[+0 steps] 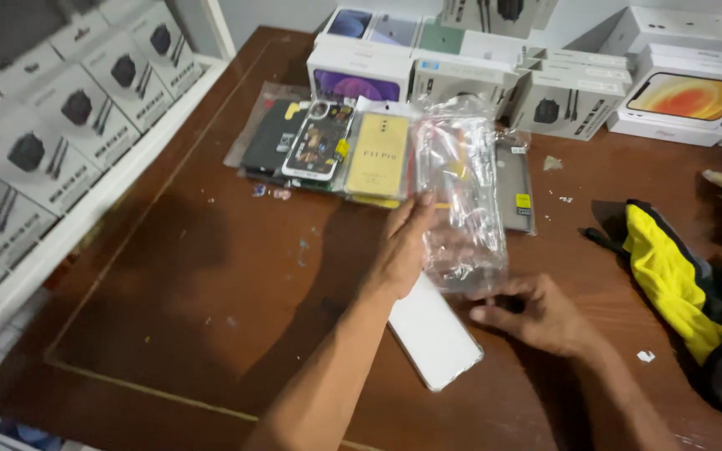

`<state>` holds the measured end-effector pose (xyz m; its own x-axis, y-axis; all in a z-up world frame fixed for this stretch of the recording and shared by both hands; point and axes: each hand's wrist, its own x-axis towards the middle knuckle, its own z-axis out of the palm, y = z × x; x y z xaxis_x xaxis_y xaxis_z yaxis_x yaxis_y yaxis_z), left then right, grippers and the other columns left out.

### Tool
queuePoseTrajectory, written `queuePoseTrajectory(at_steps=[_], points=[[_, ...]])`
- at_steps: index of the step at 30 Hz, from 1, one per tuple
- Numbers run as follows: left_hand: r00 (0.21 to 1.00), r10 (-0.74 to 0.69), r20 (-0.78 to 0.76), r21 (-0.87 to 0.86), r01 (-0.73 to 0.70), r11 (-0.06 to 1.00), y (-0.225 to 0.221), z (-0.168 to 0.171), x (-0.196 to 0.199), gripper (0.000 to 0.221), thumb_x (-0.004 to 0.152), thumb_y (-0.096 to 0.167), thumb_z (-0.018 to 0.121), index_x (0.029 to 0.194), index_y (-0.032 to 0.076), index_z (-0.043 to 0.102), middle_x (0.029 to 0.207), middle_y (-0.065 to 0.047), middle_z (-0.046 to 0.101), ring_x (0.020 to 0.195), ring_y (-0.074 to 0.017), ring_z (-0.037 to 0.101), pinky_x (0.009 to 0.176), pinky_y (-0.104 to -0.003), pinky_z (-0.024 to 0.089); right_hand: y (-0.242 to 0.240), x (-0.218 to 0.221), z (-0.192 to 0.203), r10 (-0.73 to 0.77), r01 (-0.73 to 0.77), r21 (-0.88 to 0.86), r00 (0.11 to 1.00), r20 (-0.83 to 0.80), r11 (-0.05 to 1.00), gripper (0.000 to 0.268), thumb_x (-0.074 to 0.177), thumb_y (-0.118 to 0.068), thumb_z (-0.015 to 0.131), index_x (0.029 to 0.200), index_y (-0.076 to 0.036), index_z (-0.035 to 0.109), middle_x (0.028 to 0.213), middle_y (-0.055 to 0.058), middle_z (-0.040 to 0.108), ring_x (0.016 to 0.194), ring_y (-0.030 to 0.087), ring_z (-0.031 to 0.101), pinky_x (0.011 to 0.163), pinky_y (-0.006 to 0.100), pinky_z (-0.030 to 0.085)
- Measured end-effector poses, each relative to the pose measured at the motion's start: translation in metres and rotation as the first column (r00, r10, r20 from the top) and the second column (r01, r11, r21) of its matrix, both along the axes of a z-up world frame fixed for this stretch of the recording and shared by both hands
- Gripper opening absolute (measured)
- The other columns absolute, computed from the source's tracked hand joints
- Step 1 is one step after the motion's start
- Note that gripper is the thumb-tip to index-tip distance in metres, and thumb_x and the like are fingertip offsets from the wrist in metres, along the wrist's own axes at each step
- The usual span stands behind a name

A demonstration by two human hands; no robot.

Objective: Inspecting and organizing phone cases by removing them from and replacing them into plastic sleeves

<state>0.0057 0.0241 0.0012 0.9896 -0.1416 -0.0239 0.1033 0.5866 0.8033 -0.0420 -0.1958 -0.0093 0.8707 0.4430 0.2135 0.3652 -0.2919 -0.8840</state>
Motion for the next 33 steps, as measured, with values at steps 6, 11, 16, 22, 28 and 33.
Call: queuePoseTrajectory(at_steps=[6,11,16,22,28,33], points=[[0.984,-0.168,-0.066,-0.201,0.152,0.968,-0.009,0.016,-0.014,0.042,0.101,0.045,0.063,0.125,0.010,0.060,0.111,-0.015,0.072,0.089,-0.0386,0.074,0.073,-0.056,0.063,-0.039,0.026,-0.033,-0.218,0.450,0.434,0.847,-0.485,0.780,0.031,0.101,-0.015,0.063,0.117,0.010,0.070,0.084,0.016,0.068,0.077,0.026,0.068,0.071,0.041,0.059],[0.930,-0.356,-0.095,-0.144,0.341,0.929,-0.021,0.005,-0.022,0.035,0.102,0.038,0.064,0.123,0.011,0.061,0.114,-0.016,0.071,0.092,-0.0409,0.073,0.077,-0.060,0.062,-0.048,0.042,-0.049,-0.004,0.423,0.660,0.843,-0.538,0.621,0.071,0.104,-0.063,0.044,0.133,-0.002,0.064,0.112,0.015,0.069,0.103,0.032,0.068,0.097,0.052,0.050],[0.839,-0.537,-0.085,0.013,0.540,0.841,-0.027,-0.001,-0.024,0.047,0.101,0.042,0.063,0.125,0.002,0.063,0.124,-0.024,0.066,0.103,-0.0404,0.070,0.085,-0.055,0.062,-0.007,0.014,0.004,-0.284,0.434,0.715,0.901,-0.329,0.548,0.025,0.095,-0.012,0.072,0.111,0.007,0.069,0.079,0.007,0.065,0.073,0.015,0.066,0.079,0.029,0.056],[0.961,-0.276,0.024,0.010,0.276,0.961,-0.027,-0.017,-0.011,0.045,0.096,0.037,0.071,0.125,0.003,0.065,0.113,-0.018,0.069,0.099,-0.0349,0.073,0.081,-0.050,0.064,-0.011,0.019,-0.012,-0.346,0.486,0.560,0.873,-0.342,0.671,0.019,0.086,-0.003,0.078,0.104,0.003,0.074,0.080,0.011,0.073,0.073,0.018,0.072,0.073,0.030,0.058],[0.979,-0.161,0.125,0.141,0.143,0.980,-0.024,-0.013,-0.013,0.029,0.092,0.020,0.079,0.109,-0.001,0.069,0.090,-0.017,0.073,0.073,-0.0215,0.074,0.056,-0.035,0.067,0.006,0.014,0.000,-0.326,0.496,0.545,0.864,-0.383,0.676,0.026,0.085,-0.013,0.079,0.106,0.003,0.074,0.082,0.012,0.074,0.072,0.018,0.072,0.070,0.032,0.059],[0.953,-0.241,0.182,0.115,0.223,0.968,-0.038,-0.047,0.001,0.030,0.091,0.008,0.079,0.112,-0.008,0.066,0.085,-0.018,0.069,0.067,-0.0239,0.073,0.050,-0.040,0.065,0.003,0.021,-0.011,-0.485,0.575,0.663,0.803,-0.345,0.480,0.013,0.097,-0.015,0.075,0.096,-0.002,0.073,0.078,0.008,0.071,0.070,0.014,0.072,0.072,0.028,0.061]])
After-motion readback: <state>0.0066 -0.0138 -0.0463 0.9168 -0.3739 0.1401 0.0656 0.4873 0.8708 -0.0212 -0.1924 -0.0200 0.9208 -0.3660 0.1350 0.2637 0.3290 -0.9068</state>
